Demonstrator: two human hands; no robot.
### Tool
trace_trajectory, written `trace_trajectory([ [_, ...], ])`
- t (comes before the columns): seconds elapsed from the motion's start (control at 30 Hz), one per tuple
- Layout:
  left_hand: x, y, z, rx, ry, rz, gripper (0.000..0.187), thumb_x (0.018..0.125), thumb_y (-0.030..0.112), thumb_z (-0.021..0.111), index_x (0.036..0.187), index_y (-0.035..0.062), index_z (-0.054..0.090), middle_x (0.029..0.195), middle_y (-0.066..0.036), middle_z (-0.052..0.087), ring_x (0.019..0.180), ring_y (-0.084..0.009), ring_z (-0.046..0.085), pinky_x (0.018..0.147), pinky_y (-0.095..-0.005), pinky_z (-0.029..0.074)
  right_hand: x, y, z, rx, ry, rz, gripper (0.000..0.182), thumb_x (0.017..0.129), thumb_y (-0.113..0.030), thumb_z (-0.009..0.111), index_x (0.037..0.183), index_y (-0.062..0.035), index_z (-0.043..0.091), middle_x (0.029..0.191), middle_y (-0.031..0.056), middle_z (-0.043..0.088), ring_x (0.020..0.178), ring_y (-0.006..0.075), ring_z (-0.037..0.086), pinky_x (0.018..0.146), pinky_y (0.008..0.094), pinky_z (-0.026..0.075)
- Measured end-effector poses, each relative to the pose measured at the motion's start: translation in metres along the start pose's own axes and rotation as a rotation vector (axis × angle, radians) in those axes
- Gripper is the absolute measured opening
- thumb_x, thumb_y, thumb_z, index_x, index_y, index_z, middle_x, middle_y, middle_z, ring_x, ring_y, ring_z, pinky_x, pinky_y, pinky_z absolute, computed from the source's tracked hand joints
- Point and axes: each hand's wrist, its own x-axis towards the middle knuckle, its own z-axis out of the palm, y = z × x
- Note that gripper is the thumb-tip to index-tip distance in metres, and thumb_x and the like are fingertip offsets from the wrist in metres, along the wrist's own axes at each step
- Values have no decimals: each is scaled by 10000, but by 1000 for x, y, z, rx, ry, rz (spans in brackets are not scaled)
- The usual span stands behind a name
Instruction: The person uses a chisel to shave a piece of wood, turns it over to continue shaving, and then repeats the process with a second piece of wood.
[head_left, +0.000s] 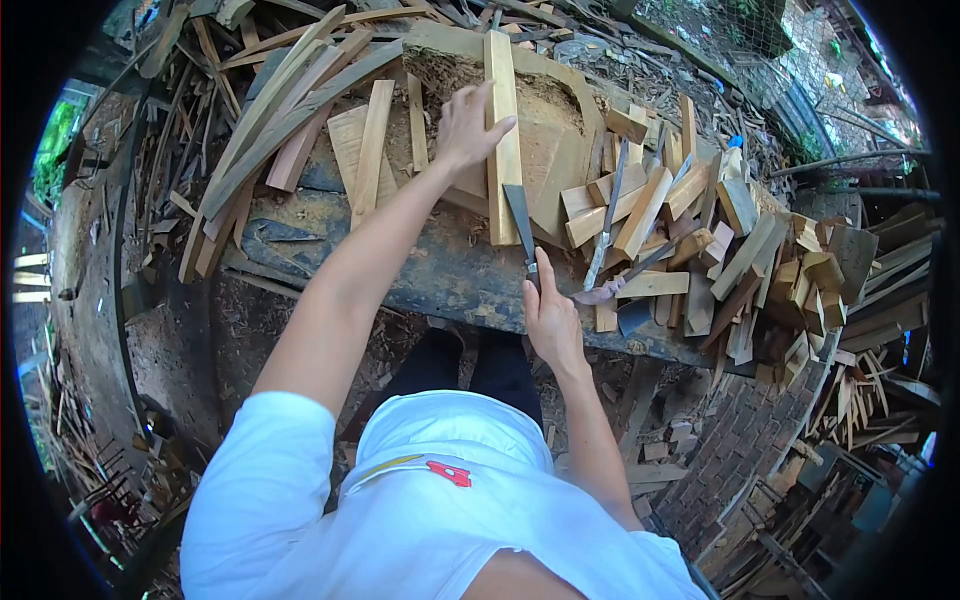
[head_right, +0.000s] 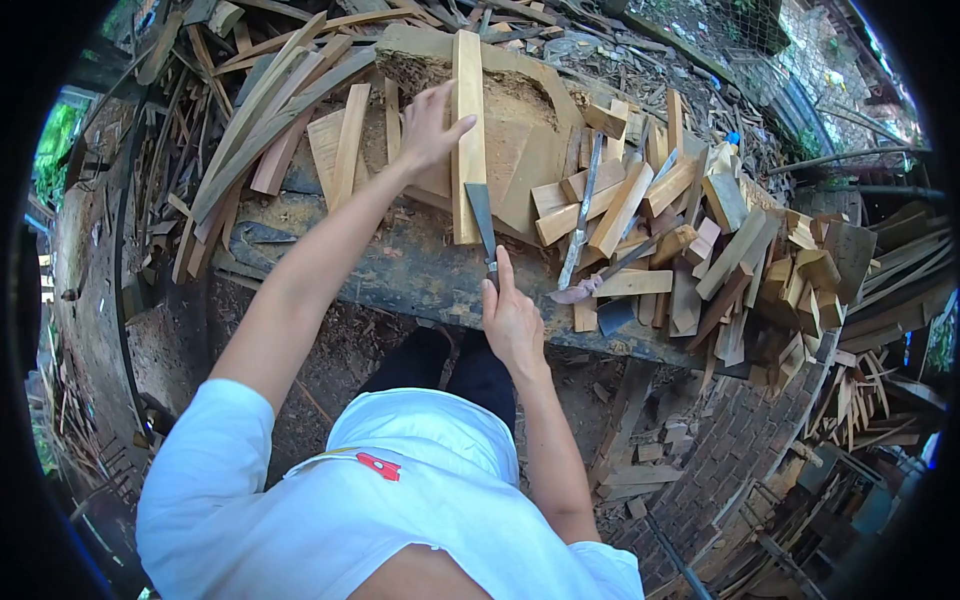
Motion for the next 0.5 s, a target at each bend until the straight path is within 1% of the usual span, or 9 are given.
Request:
trace_trajectory([
  [0.03, 11, -1, 8, 106, -98, -38, 574, 896, 520, 546, 1402, 259, 475, 1473, -188, 344, 1388, -336, 272, 1146, -477, 202, 0, -2, 0, -15, 5, 6, 553, 996, -264, 442, 1501, -145, 251, 823, 253, 667, 744, 471, 638, 656, 560, 492],
  [0.07, 19, -5, 14, 100, -101, -45, 574, 896, 520, 546, 1402, 259, 475, 1473, -188, 344, 1388, -336, 272, 1146, -477, 202, -1, -3, 1, -29, 8, 15, 557, 992, -253, 455, 1499, -137, 257, 827, 251, 667, 734, 464, 639, 647, 555, 496],
  [0.13, 22, -17, 29, 295, -191, 11, 463, 941, 491, 466, 1396, 408, 465, 1560, -168, 237, 1437, -307, 225, 1181, -486, 97, -10, -8, -1, -10, 15, 4, 558, 987, -241, 468, 1495, -129, 268, 831, 254, 666, 729, 461, 640, 638, 550, 499],
  [0.17, 20, -22, 37, 293, -205, 6, 463, 941, 491, 466, 1396, 408, 465, 1560, -168, 237, 1437, -307, 225, 1181, -486, 97, -16, -9, 0, 17, 33, -12, 559, 982, -229, 481, 1492, -121, 279, 834, 258, 665, 725, 457, 640, 628, 544, 502],
  [0.23, 19, -21, 40, 272, -107, -9, 399, 985, 454, 389, 1371, 449, 490, 1583, -136, 227, 1413, -318, 300, 1170, -484, 136, -38, -5, 4, 43, 41, -18, 561, 976, -216, 497, 1490, -115, 295, 814, 257, 661, 709, 437, 649, 602, 525, 509],
  [0.27, 18, -18, 39, 304, -102, -10, 395, 1002, 398, 356, 1366, 440, 502, 1589, -119, 221, 1391, -306, 347, 1166, -491, 147, -49, -2, 5, 27, 16, -7, 565, 977, -220, 497, 1494, -117, 293, 801, 247, 660, 696, 426, 650, 589, 515, 511],
  [0.33, 18, -22, 40, 322, -103, -13, 394, 1002, 404, 357, 1367, 439, 501, 1590, -124, 217, 1379, -305, 367, 1165, -493, 149, -57, -2, 5, 34, -12, 5, 581, 976, -227, 504, 1503, -121, 285, 761, 221, 652, 658, 401, 648, 558, 492, 515],
  [0.47, 20, -19, 38, 291, -130, -9, 398, 1000, 409, 351, 1370, 437, 496, 1593, -133, 204, 1346, -317, 417, 1159, -502, 154, -33, -10, 1, 5, -3, -12, 587, 975, -231, 507, 1505, -115, 280, 756, 218, 652, 643, 407, 642, 558, 495, 517],
  [0.5, 18, -20, 37, 296, -132, -10, 398, 1000, 409, 351, 1370, 437, 496, 1593, -133, 204, 1346, -317, 417, 1159, -502, 154, -25, -14, 1, 3, -1, -5, 580, 977, -214, 504, 1502, -109, 279, 769, 232, 649, 668, 424, 638, 583, 497, 504],
])
